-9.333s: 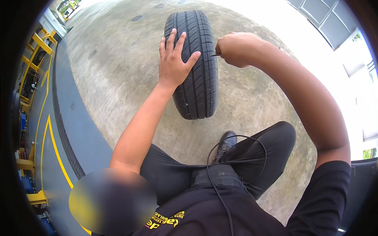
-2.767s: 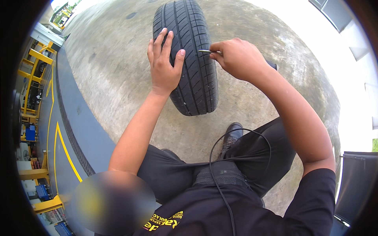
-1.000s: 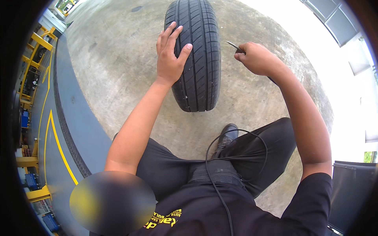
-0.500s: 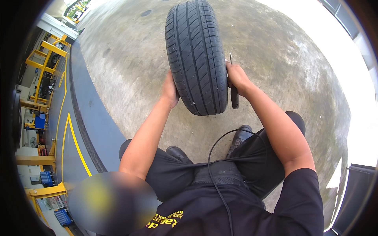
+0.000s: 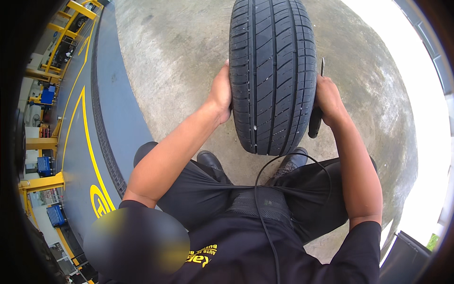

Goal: The person kneels on the floor and uses a screwdriver to probe the tread grooves of a car tire. They repeatedly insert the tool into the treads and rotate the tire to access different sections.

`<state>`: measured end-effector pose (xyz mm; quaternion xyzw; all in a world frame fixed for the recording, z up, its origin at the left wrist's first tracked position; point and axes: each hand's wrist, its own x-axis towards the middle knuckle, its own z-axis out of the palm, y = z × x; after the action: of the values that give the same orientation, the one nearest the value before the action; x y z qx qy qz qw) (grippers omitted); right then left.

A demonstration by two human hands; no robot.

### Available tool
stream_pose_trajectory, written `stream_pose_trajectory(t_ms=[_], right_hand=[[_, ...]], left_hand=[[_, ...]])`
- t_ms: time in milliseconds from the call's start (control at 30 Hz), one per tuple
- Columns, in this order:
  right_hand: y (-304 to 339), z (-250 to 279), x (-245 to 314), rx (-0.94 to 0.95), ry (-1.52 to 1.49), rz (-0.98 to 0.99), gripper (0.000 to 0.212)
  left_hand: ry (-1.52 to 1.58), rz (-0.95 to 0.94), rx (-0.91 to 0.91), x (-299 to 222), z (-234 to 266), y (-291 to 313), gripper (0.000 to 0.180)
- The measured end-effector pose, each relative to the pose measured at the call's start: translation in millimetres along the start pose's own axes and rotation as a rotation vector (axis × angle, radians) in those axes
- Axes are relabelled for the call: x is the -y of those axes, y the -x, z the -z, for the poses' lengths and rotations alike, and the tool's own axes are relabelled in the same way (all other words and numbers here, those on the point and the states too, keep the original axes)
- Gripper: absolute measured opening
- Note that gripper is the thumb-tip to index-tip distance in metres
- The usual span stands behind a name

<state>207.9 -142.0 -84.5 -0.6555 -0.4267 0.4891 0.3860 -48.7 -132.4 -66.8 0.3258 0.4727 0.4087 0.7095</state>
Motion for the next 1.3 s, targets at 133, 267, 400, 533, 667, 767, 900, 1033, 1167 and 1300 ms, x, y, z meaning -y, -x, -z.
stream_pose_trajectory(t_ms=[133,267,400,533,667,767,900,1033,1167,1300], right_hand=[[-7,3,32,-0.016,0.075,-0.004,0.032],[-8,14,56,-0.253,0.464,0.233,0.034],[21,54,80,-0.075,0.085,0.183,0.030],[66,66,104,-0.261,-0.098,0.358,0.044],[105,51,21,0.154,0.169,0.220,0.025],[110,45,-68,0.250,0.364,-0.072,0.026],[140,16,5,0.100,0.139,0.014,0.026],[170,-53,-19,0.126,-0.084,0.237,0.027],[195,-58,-106,0.099,-0.081,0.033,0.024],[184,-73,-40,0.130,0.015,0.012,0.026]], left_hand=[[-0.203,-0.154,-0.080,-13,1,-11,0.081],[-0.593,-0.735,-0.194,-31,4,-24,0.081],[-1.074,-1.031,-0.355,-34,-9,-23,0.084],[-0.958,-0.834,-0.114,-29,-26,-43,0.079],[-0.913,-0.841,-0.082,-29,-43,-64,0.079],[-0.903,-0.791,-0.073,-25,-41,-66,0.079],[-0.891,-0.851,-0.127,-33,-42,-63,0.074],[-0.914,-0.805,-0.220,-34,-19,-50,0.071],[-0.854,-0.791,-0.092,-32,-37,-45,0.074],[-0.839,-0.908,-0.157,-24,-16,-51,0.076]])
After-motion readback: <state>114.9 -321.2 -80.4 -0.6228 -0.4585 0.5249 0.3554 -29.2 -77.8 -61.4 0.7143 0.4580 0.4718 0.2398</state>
